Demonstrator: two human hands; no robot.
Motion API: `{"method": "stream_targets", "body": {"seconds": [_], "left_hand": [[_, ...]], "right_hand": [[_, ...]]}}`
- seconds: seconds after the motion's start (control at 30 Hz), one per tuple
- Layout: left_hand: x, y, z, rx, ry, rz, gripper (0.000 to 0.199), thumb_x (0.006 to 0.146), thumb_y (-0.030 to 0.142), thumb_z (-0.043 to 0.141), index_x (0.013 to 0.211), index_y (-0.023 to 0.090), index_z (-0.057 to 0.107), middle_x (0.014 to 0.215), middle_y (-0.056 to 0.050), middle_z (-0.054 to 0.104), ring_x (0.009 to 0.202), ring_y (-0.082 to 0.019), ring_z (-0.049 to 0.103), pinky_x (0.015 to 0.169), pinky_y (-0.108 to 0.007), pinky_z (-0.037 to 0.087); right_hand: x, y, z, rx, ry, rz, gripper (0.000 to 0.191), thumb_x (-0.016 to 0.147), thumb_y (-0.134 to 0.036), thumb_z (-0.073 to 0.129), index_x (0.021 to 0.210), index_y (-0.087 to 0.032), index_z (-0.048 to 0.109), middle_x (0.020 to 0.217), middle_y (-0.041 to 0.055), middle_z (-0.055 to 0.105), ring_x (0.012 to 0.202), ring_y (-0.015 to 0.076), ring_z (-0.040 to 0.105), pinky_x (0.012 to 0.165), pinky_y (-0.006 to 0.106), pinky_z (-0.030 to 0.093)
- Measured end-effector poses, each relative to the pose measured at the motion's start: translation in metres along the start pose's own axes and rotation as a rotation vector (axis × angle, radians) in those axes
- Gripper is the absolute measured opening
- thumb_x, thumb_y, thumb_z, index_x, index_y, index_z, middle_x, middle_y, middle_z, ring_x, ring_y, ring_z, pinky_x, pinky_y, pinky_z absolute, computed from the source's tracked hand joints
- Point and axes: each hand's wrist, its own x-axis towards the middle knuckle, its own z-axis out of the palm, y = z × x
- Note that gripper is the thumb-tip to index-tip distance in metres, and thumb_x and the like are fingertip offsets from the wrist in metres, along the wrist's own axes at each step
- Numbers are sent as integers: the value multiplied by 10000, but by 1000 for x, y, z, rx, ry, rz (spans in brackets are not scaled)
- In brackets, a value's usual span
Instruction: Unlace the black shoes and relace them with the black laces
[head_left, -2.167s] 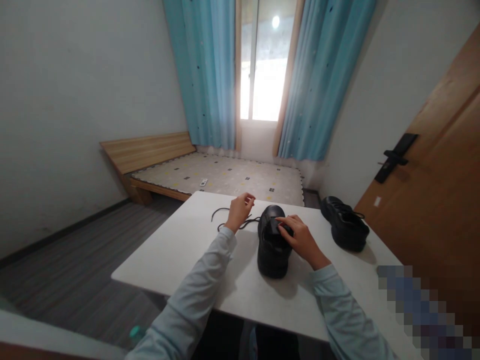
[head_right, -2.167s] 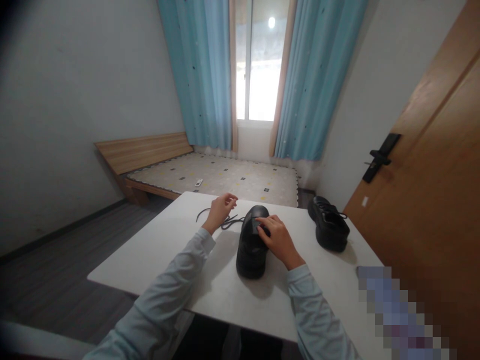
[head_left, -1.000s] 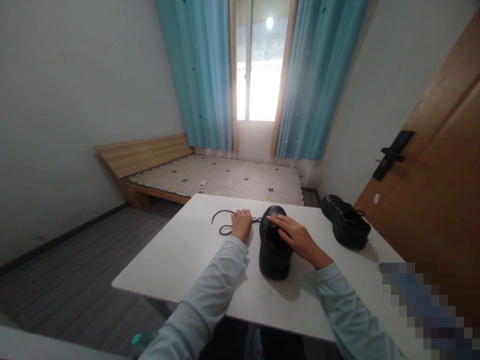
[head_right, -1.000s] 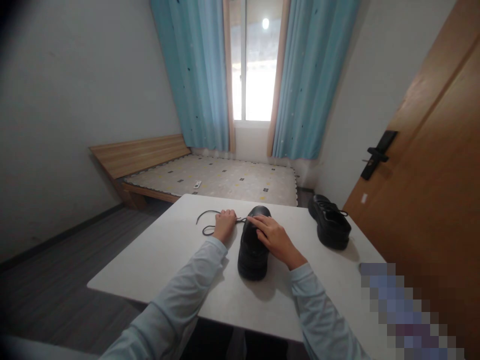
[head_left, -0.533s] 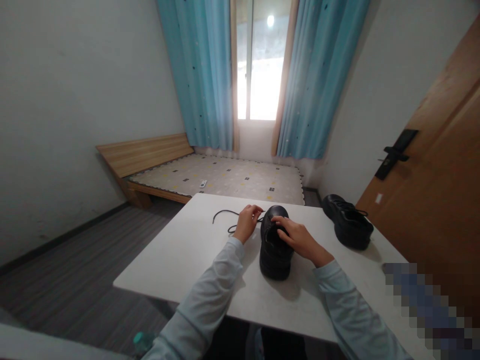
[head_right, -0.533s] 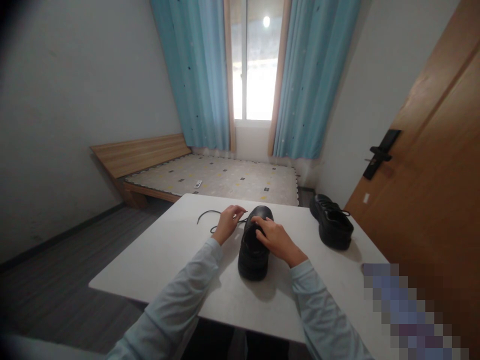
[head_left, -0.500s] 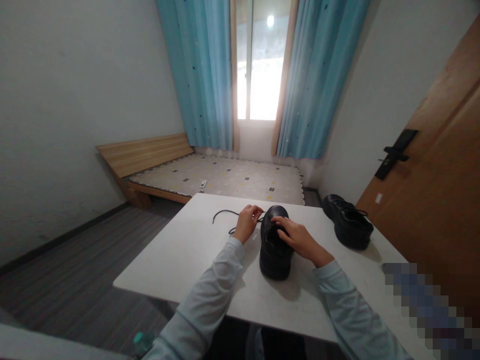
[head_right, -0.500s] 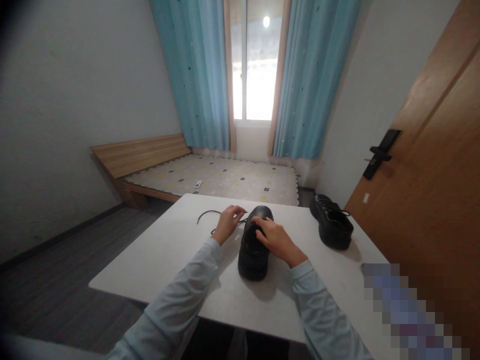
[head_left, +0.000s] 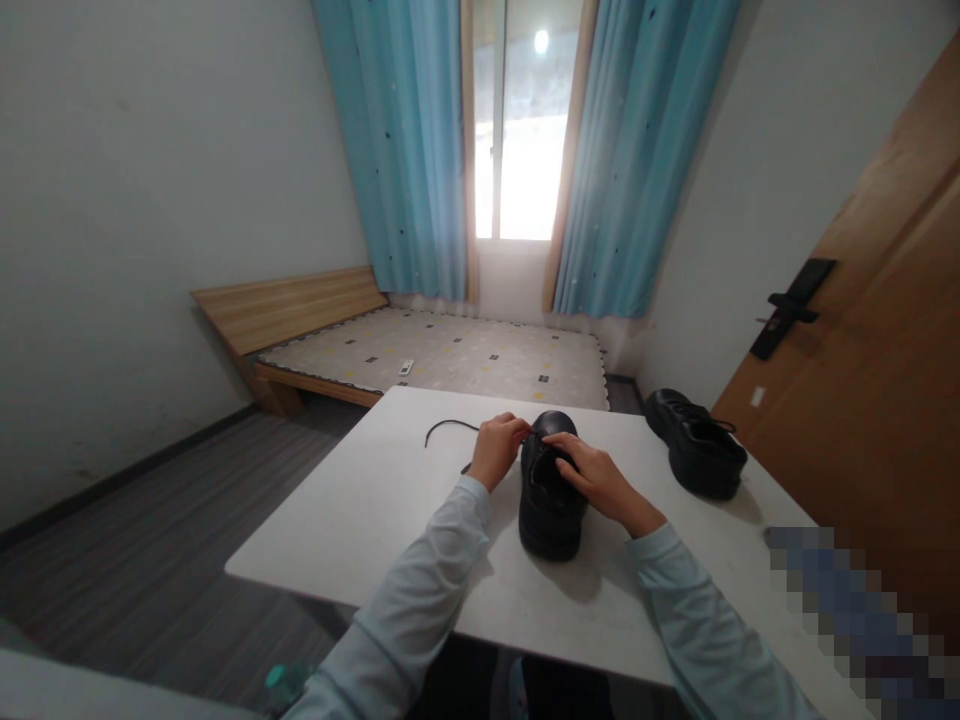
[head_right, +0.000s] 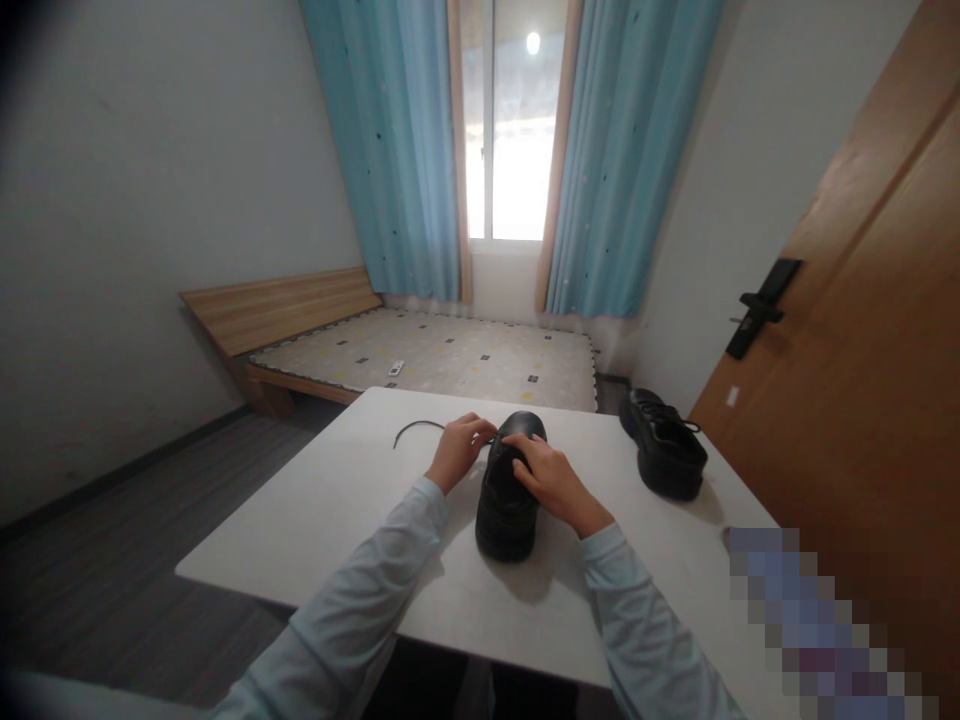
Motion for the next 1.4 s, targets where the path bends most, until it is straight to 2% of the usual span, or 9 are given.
{"method": "stream_targets", "body": {"seconds": [0.17,0.27,0.4,0.57,0.7,0.83,1.03,1.17,1.4], "left_hand": [[1,2,4,-2,12,12,147,851,244,564,900,241,702,864,-19,690,841,-144,609,810,-261,434],[1,2,8,-28,43,-10,131,829,254,600,920,230,691,847,-9,708,814,-149,619,806,-273,435],[1,2,12,-74,73,-47,124,828,265,603,905,219,688,856,-10,716,814,-152,628,797,-268,442],[1,1,14,-92,68,-69,121,829,256,600,897,226,696,859,-21,705,821,-149,626,786,-253,450],[1,1,14,-110,59,-82,121,827,234,598,896,228,698,844,-22,700,808,-146,625,775,-247,455],[1,2,14,-152,73,-73,115,827,211,589,871,216,695,828,-21,702,796,-148,626,768,-250,459],[0,7,14,-355,145,-135,125,770,168,636,892,190,654,793,-1,696,722,-120,636,722,-229,478],[1,8,15,-384,127,-146,108,772,148,618,867,193,642,776,5,695,735,-122,646,732,-238,485],[1,8,16,-356,121,-117,64,797,175,596,839,186,643,784,-5,703,725,-126,643,729,-242,488]], "right_hand": [[-1,2,1,117,49,4,385,856,-236,433,1239,-208,470,1202,91,623,1124,230,586,926,396,469],[-1,4,2,175,81,31,383,850,-251,450,1229,-213,488,1175,81,643,1109,228,597,927,395,464],[2,8,1,201,154,88,309,881,-296,405,1104,-200,596,1105,78,675,1062,224,616,929,390,452],[7,16,3,173,281,140,363,888,-337,367,906,-163,685,1083,115,674,1041,230,608,948,391,431],[13,18,3,131,223,195,327,831,-230,409,1005,-161,678,1032,96,696,1001,218,624,930,374,444],[22,14,-1,33,128,306,439,742,-120,469,1152,-141,623,1003,86,712,956,212,643,917,342,450],[34,7,4,-205,7,325,361,792,-106,457,1070,-166,679,1033,90,712,960,210,648,909,300,437],[39,-1,9,-363,-53,338,329,838,-125,429,1031,-170,691,981,114,718,933,228,653,848,304,445],[44,-13,12,-584,-47,400,267,885,-201,421,901,-172,686,904,129,700,860,221,651,719,284,432]]}}
